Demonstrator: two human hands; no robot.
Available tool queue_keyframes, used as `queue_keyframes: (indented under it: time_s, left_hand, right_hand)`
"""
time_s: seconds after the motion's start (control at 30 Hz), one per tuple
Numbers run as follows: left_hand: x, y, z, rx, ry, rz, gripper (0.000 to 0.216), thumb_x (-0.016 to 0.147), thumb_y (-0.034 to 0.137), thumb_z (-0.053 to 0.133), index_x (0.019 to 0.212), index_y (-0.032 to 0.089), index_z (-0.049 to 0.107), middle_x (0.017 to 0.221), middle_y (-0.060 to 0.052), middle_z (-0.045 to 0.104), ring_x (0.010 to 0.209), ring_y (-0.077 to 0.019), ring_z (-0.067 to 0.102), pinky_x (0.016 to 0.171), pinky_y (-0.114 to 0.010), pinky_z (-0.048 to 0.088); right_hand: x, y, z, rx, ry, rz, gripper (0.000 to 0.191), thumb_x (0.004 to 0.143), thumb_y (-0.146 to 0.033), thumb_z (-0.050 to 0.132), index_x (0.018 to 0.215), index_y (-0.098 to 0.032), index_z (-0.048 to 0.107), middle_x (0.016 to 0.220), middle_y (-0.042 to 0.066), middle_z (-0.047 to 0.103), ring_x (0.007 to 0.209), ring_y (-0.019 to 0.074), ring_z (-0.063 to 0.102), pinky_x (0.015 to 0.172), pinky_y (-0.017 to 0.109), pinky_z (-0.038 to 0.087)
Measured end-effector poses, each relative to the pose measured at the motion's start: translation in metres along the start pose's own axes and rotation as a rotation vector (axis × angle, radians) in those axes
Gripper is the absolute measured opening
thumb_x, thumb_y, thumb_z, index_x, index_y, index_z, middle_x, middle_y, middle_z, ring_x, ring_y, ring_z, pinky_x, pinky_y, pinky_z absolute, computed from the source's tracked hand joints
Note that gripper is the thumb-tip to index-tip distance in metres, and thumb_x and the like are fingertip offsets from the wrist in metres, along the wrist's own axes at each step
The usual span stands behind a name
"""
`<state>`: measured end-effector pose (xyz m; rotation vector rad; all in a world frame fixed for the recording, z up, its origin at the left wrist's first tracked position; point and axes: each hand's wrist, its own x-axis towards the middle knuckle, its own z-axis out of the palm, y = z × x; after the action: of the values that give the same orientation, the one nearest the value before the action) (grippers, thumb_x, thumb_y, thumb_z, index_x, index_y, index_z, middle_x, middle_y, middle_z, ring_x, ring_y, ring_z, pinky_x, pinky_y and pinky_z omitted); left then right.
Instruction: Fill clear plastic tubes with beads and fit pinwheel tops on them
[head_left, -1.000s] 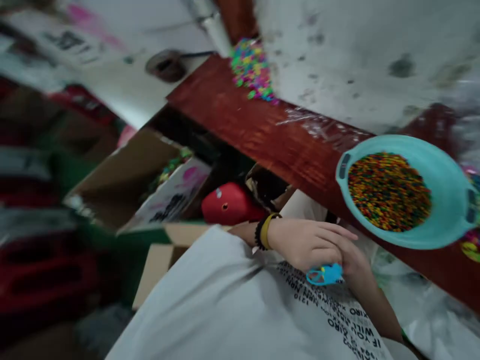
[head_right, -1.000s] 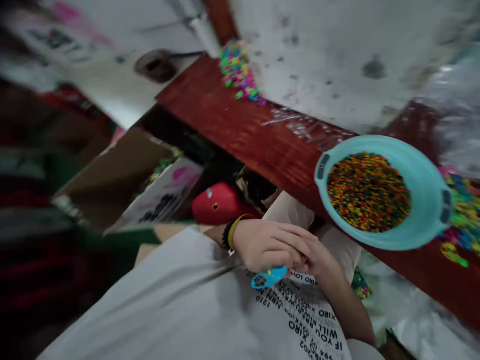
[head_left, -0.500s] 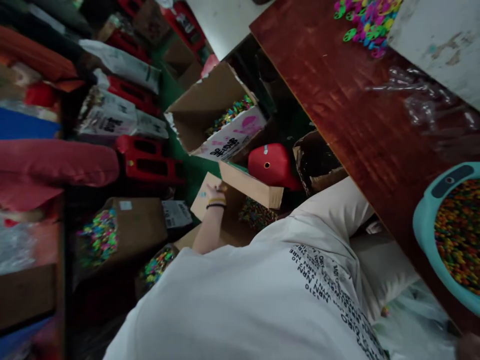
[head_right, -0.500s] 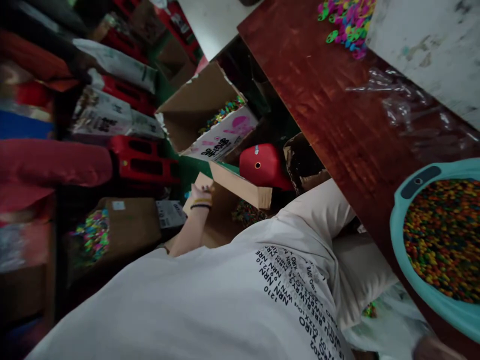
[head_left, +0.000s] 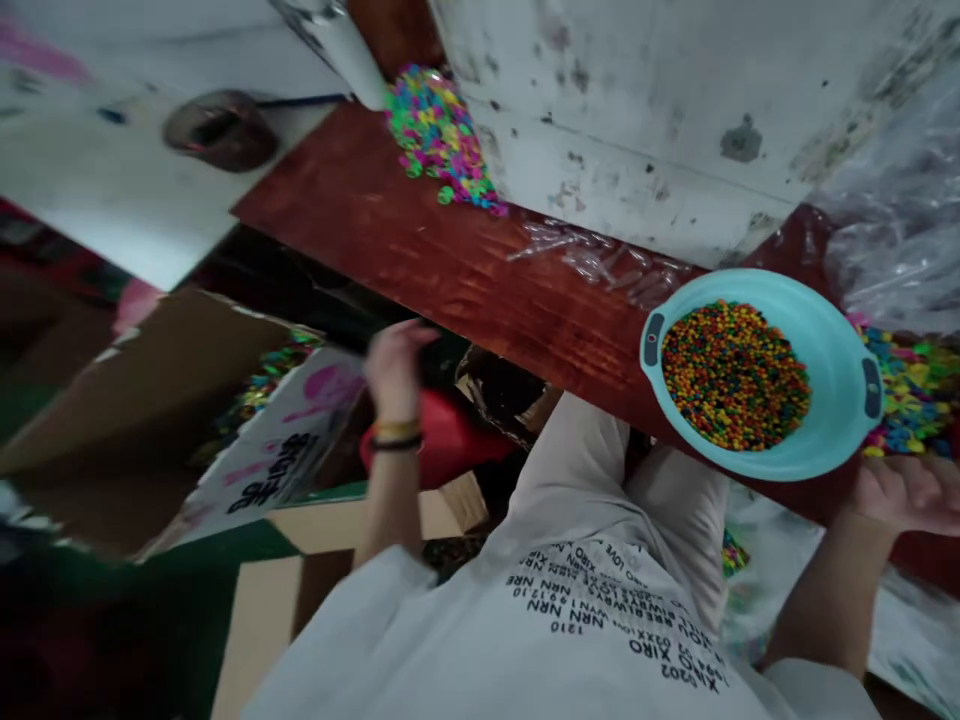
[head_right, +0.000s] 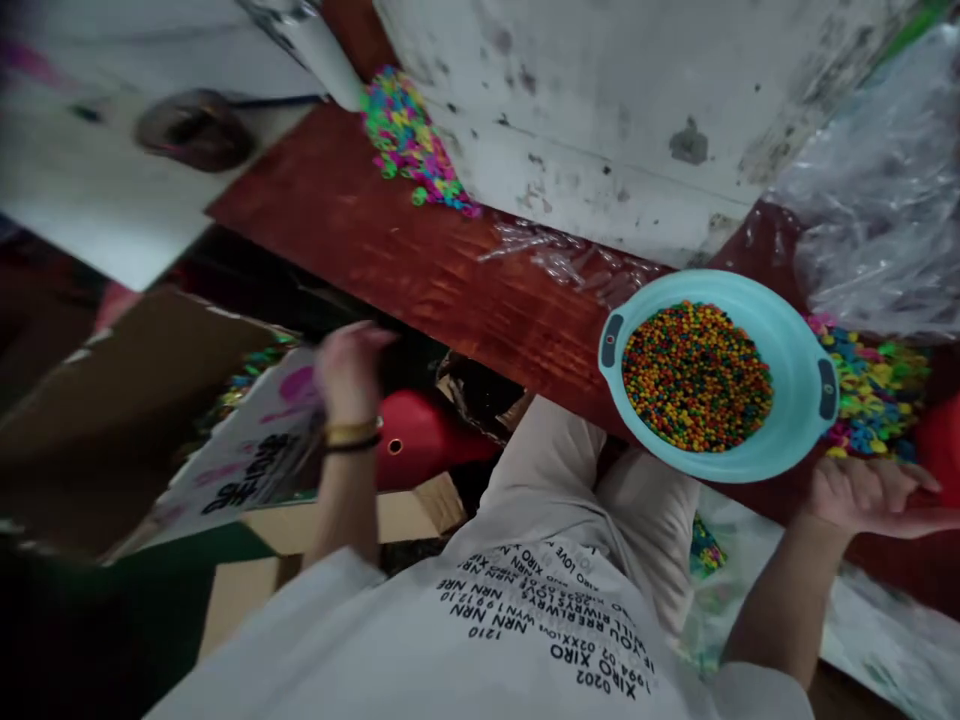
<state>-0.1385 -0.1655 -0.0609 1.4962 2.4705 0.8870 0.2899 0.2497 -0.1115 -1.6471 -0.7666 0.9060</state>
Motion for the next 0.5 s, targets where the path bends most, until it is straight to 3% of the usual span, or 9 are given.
queue_keyframes:
  time_s: [0.03, 0.1, 0.17, 0.23, 0.3, 0.37, 0.43, 0.5]
  left_hand:
    - [0.023, 0.000, 0.010, 0.029, 0.069, -0.029, 0.041, 0.113, 0.045, 0.038, 0.135, 0.037, 0.071, 0.125, -0.004, 0.079, 0.114, -0.0247, 0.076, 0.100, -0.051, 0.065]
    - [0.085, 0.000, 0.039, 0.081, 0.037, 0.016, 0.037, 0.109, 0.036, 0.050, 0.137, 0.024, 0.070, 0.137, -0.011, 0.075, 0.129, -0.0257, 0.070, 0.114, -0.049, 0.057]
    - [0.149, 0.003, 0.072, 0.274, -0.063, 0.077, 0.042, 0.105, 0.023, 0.053, 0.145, 0.019, 0.065, 0.154, -0.014, 0.064, 0.147, -0.0277, 0.056, 0.124, -0.052, 0.045]
    - [0.196, 0.007, 0.100, 0.407, -0.136, 0.089, 0.046, 0.105, 0.013, 0.048, 0.148, 0.019, 0.062, 0.154, -0.015, 0.064, 0.148, -0.0254, 0.054, 0.123, -0.050, 0.044]
    - [0.219, 0.006, 0.115, 0.483, -0.167, 0.126, 0.045, 0.105, 0.010, 0.044, 0.144, 0.019, 0.063, 0.139, -0.015, 0.073, 0.136, -0.0231, 0.060, 0.118, -0.049, 0.046]
    - [0.226, -0.002, 0.117, 0.494, -0.132, 0.193, 0.039, 0.103, 0.012, 0.046, 0.134, 0.019, 0.068, 0.123, -0.013, 0.079, 0.124, -0.0229, 0.065, 0.114, -0.051, 0.047]
    - [0.228, -0.010, 0.110, 0.422, -0.004, 0.235, 0.031, 0.104, 0.020, 0.047, 0.119, 0.023, 0.073, 0.113, -0.011, 0.081, 0.115, -0.0238, 0.068, 0.108, -0.051, 0.050]
    - [0.227, -0.003, 0.100, 0.309, 0.166, 0.255, 0.033, 0.108, 0.033, 0.042, 0.116, 0.025, 0.073, 0.116, -0.011, 0.080, 0.114, -0.0246, 0.070, 0.104, -0.050, 0.053]
  right_hand:
    - [0.007, 0.009, 0.011, 0.041, -0.052, 0.005, 0.083, 0.091, -0.069, -0.004, 0.119, -0.067, 0.074, 0.167, 0.003, 0.048, 0.138, 0.0252, 0.060, 0.070, 0.056, 0.038]
    - [0.013, 0.022, 0.027, 0.040, -0.115, -0.028, 0.077, 0.093, -0.063, 0.003, 0.111, -0.065, 0.078, 0.149, 0.007, 0.061, 0.100, 0.0271, 0.068, 0.062, 0.052, 0.030]
    - [0.012, 0.026, 0.034, 0.054, -0.170, -0.080, 0.076, 0.094, -0.060, 0.005, 0.106, -0.058, 0.080, 0.111, 0.012, 0.067, 0.061, 0.0257, 0.046, 0.059, 0.047, 0.021]
    - [0.008, 0.024, 0.033, 0.106, -0.258, -0.116, 0.068, 0.090, -0.070, 0.014, 0.097, -0.048, 0.078, 0.075, 0.005, 0.047, 0.053, 0.0223, 0.018, 0.059, 0.042, 0.016]
    - [0.006, 0.020, 0.031, 0.153, -0.384, -0.104, 0.054, 0.078, -0.084, 0.037, 0.084, -0.042, 0.071, 0.064, -0.002, 0.024, 0.054, 0.0198, 0.009, 0.059, 0.039, 0.015]
    - [0.007, 0.020, 0.031, 0.230, -0.574, -0.050, 0.046, 0.064, -0.084, 0.064, 0.077, -0.040, 0.064, 0.059, -0.006, 0.018, 0.052, 0.0173, 0.010, 0.056, 0.038, 0.014]
    - [0.010, 0.023, 0.036, 0.405, -0.776, 0.021, 0.044, 0.064, -0.078, 0.073, 0.077, -0.038, 0.061, 0.055, -0.010, 0.016, 0.049, 0.0136, 0.003, 0.051, 0.035, 0.009]
    - [0.016, 0.028, 0.044, 0.589, -0.848, 0.054, 0.042, 0.068, -0.074, 0.072, 0.076, -0.035, 0.059, 0.052, -0.013, 0.012, 0.046, 0.0107, -0.005, 0.047, 0.033, 0.003]
